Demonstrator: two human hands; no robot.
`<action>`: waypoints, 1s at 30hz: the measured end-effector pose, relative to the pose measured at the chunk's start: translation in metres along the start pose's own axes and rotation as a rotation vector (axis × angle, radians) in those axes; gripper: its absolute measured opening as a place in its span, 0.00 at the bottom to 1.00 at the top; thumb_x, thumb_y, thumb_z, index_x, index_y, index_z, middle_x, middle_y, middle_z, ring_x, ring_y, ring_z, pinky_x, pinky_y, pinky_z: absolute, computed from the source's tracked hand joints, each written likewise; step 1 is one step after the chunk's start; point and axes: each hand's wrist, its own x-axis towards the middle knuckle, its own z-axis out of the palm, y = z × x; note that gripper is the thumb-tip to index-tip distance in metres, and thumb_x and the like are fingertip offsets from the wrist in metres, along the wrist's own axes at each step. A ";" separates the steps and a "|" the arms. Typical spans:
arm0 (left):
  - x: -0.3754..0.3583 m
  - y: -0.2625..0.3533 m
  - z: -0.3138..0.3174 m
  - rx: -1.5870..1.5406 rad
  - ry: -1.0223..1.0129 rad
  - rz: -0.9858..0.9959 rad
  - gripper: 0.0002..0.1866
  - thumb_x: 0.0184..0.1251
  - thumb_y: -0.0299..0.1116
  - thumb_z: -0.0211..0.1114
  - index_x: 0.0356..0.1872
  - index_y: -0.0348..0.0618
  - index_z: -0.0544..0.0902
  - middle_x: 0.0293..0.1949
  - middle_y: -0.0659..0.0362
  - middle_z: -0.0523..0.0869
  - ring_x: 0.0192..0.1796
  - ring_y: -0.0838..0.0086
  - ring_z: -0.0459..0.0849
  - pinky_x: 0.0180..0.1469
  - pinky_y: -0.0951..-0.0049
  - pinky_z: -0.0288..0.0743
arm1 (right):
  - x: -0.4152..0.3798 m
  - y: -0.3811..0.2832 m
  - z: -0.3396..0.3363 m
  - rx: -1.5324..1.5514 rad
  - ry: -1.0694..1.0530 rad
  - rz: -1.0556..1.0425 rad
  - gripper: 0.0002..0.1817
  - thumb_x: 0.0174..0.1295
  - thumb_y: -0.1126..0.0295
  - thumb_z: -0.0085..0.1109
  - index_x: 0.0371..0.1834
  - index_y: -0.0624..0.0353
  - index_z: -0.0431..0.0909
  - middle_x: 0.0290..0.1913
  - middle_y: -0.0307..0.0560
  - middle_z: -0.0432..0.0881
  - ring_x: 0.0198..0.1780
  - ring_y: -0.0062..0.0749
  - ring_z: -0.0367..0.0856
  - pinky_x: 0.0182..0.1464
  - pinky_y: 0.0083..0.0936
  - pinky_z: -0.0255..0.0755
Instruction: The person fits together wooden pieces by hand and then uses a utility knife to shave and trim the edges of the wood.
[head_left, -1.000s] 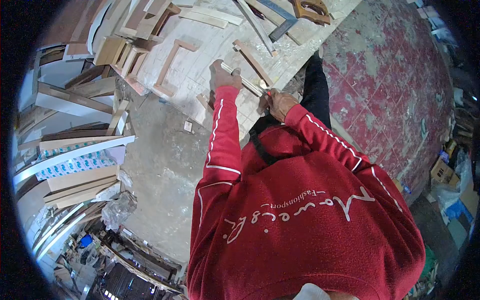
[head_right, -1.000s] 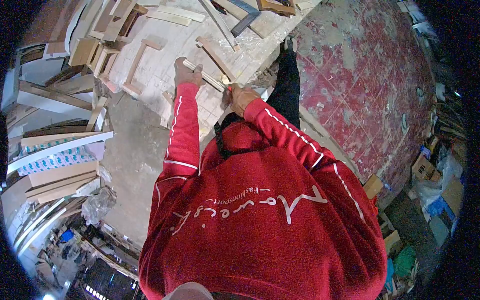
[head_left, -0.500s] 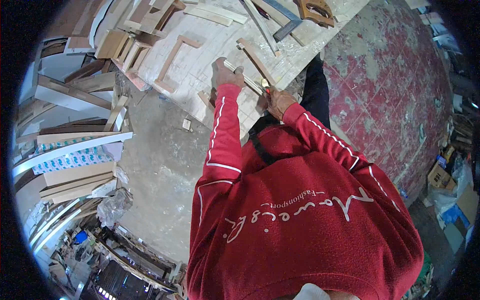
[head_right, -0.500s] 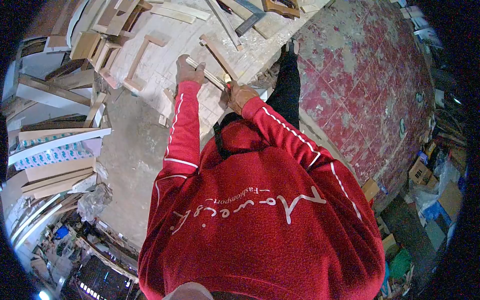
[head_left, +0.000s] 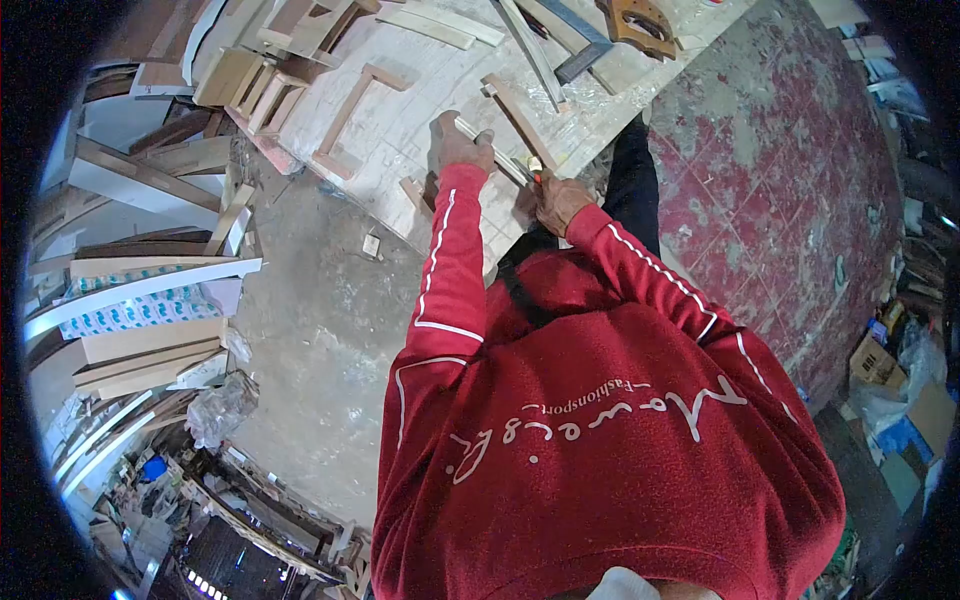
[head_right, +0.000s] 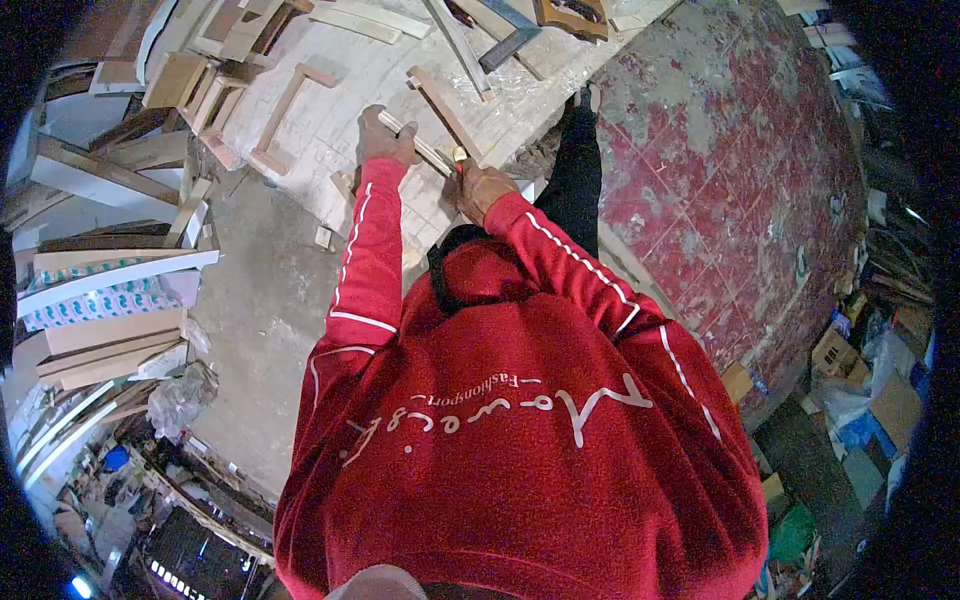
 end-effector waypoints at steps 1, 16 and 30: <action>0.000 0.001 -0.001 -0.028 -0.016 -0.017 0.31 0.48 0.35 0.69 0.54 0.42 0.65 0.52 0.47 0.71 0.43 0.53 0.80 0.48 0.61 0.74 | 0.000 -0.001 -0.002 -0.001 0.000 -0.002 0.24 0.46 0.58 0.59 0.43 0.59 0.65 0.20 0.51 0.77 0.24 0.53 0.77 0.27 0.42 0.70; 0.000 0.003 -0.003 -0.082 0.003 -0.048 0.28 0.47 0.34 0.69 0.50 0.45 0.68 0.48 0.49 0.71 0.49 0.53 0.75 0.49 0.61 0.69 | -0.001 -0.019 -0.023 -0.067 -0.116 -0.010 0.22 0.53 0.59 0.53 0.42 0.67 0.64 0.21 0.58 0.78 0.28 0.51 0.81 0.30 0.43 0.73; -0.003 0.010 -0.008 -0.095 -0.002 -0.089 0.24 0.48 0.33 0.67 0.48 0.45 0.69 0.45 0.49 0.72 0.45 0.52 0.76 0.45 0.59 0.70 | 0.006 -0.046 -0.039 -0.090 -0.257 0.219 0.20 0.56 0.64 0.46 0.42 0.73 0.68 0.35 0.69 0.78 0.41 0.57 0.79 0.43 0.42 0.73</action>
